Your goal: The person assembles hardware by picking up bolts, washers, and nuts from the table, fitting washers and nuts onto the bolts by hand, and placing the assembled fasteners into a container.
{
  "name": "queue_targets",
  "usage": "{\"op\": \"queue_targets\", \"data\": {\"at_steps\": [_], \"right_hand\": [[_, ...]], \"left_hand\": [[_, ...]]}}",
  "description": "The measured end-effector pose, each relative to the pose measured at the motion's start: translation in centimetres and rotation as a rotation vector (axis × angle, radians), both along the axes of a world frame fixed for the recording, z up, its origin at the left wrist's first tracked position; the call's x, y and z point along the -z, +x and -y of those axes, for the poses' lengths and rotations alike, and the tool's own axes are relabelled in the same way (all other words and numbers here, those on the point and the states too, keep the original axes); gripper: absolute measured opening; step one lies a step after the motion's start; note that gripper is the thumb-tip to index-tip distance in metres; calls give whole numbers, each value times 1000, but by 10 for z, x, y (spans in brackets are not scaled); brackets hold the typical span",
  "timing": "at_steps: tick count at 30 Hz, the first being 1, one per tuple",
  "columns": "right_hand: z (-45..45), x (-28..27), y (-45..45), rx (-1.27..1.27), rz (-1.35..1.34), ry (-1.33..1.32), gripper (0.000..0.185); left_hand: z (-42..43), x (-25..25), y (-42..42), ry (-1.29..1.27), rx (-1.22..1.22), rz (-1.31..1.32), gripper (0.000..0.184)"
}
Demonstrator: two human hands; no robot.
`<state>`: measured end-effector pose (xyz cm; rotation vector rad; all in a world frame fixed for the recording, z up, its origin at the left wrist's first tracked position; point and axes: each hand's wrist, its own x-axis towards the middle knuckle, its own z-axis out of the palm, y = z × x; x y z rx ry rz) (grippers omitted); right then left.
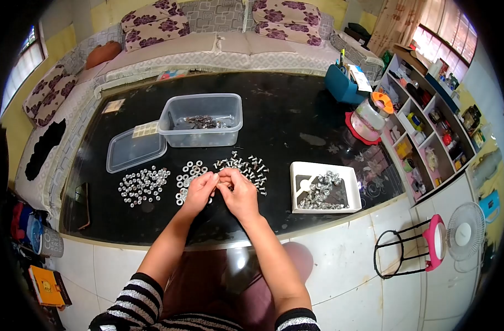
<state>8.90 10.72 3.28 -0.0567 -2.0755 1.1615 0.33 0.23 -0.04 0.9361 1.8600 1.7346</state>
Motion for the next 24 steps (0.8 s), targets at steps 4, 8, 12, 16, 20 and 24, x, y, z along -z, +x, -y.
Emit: {"op": "queue_targets", "data": {"at_steps": [4, 8, 12, 16, 20, 24], "right_hand": [[-1, -3, 2, 40, 32, -62, 24], [-1, -3, 3, 57, 48, -20, 26], [0, 0, 4, 44, 48, 11, 27], [2, 1, 2, 25, -22, 41, 27], [3, -2, 2, 12, -14, 28, 27], [3, 1, 2, 29, 8, -21, 27]], "left_hand": [[-3, -4, 2, 179, -10, 62, 20], [-5, -2, 3, 186, 58, 91, 20], [-4, -2, 6, 124, 39, 38, 24], [-1, -3, 4, -25, 44, 118, 24], [-4, -6, 6, 54, -21, 166, 26], [-5, -1, 1, 224, 63, 144, 32]]}}
